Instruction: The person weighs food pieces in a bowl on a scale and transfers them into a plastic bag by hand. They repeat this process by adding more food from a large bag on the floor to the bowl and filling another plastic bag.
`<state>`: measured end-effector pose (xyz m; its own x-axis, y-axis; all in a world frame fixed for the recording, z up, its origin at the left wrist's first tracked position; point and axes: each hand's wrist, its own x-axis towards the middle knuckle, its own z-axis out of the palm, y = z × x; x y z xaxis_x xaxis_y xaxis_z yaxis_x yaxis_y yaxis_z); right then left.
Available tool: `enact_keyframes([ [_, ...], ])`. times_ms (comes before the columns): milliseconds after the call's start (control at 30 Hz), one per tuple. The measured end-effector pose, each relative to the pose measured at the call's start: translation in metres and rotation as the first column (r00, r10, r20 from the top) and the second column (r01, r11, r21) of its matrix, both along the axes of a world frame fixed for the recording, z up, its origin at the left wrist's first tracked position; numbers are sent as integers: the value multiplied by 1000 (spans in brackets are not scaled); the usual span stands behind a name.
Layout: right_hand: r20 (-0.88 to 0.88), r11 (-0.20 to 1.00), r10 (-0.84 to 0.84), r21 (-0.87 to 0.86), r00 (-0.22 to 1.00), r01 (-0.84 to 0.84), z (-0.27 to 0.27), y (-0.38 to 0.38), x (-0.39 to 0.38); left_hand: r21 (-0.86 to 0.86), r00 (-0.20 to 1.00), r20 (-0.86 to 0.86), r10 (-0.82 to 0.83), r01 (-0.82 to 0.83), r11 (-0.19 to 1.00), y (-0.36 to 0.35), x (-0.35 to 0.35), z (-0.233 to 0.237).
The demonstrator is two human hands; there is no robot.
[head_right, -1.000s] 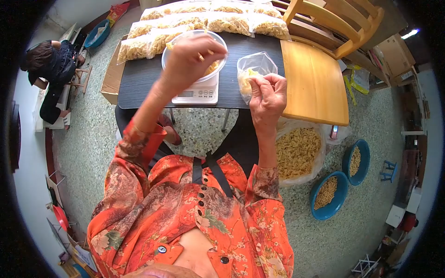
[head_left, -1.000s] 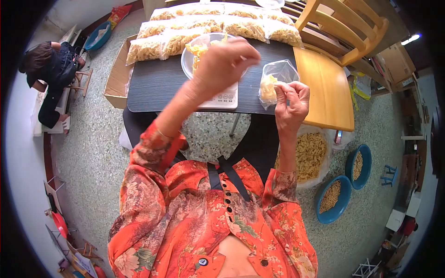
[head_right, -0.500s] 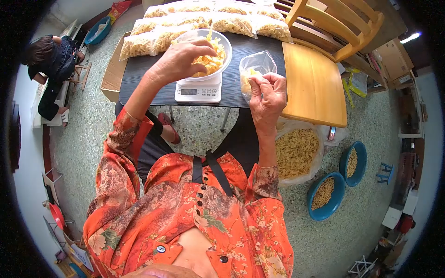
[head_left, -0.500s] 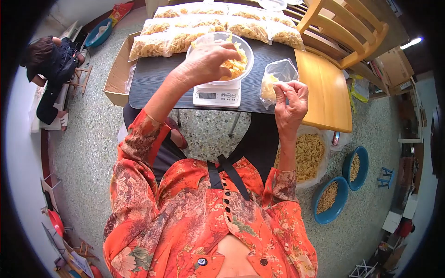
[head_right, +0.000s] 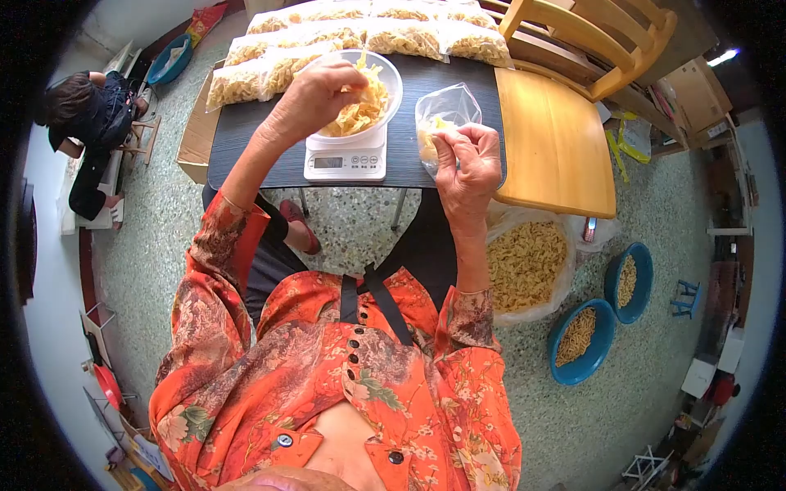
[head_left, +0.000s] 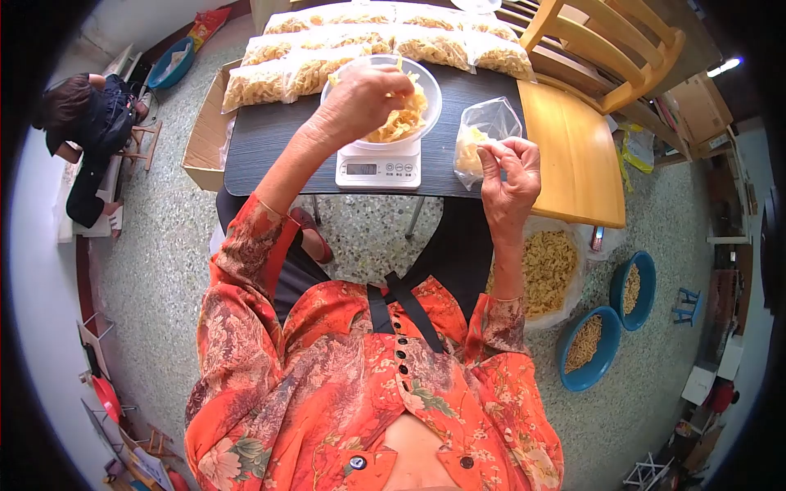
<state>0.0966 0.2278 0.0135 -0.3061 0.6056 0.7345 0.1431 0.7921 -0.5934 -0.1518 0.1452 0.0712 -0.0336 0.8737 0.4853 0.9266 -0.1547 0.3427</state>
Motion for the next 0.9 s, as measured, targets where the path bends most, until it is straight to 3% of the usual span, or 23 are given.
enact_keyframes([
  [33,-2,1000,-1,-1,1000,1,0,0,0,-1,1000,-2,-1,1,1000,-1,-1,2],
  [100,6,1000,-1,1,1000,1,0,0,0,-70,950,291,111,-94,993,-2,-6,5],
  [167,0,1000,1,2,1000,-1,0,0,0,-31,940,326,99,-95,995,-2,-14,2],
  [233,-6,1000,2,6,1000,-2,0,1,0,-78,782,599,172,-156,985,-3,-17,8],
  [267,-3,1000,-2,2,1000,2,0,0,0,-75,783,598,170,-156,985,-4,-20,9],
  [367,-1,1000,-7,11,1000,7,-1,1,0,7,261,965,-24,65,998,-10,-35,12],
  [400,4,1000,-7,18,1000,7,-1,2,-1,9,107,994,-25,153,988,-11,-43,14],
  [433,-2,1000,-6,23,1000,6,-1,2,-1,13,113,993,-31,152,988,-12,-46,11],
  [500,-2,1000,3,18,1000,-3,0,1,-3,75,-131,990,-59,127,989,-14,-50,7],
  [533,-8,1000,5,22,1000,-4,2,1,-4,161,-258,961,-95,245,956,-16,-56,9],
  [667,9,1000,5,19,1000,-5,6,-1,-5,183,-292,948,-126,174,968,-20,-36,24],
  [733,26,999,1,33,1000,-2,4,1,-5,92,-196,979,-48,220,971,-14,-23,29],
  [767,36,1000,-14,28,999,13,3,0,-4,89,-206,978,-40,234,968,-10,-15,29],
  [833,42,997,-10,80,999,7,8,-2,-4,16,3,1000,-19,380,925,-2,3,32],
  [900,31,999,8,42,999,-9,6,-4,-4,-82,165,986,23,360,929,11,28,29],
])
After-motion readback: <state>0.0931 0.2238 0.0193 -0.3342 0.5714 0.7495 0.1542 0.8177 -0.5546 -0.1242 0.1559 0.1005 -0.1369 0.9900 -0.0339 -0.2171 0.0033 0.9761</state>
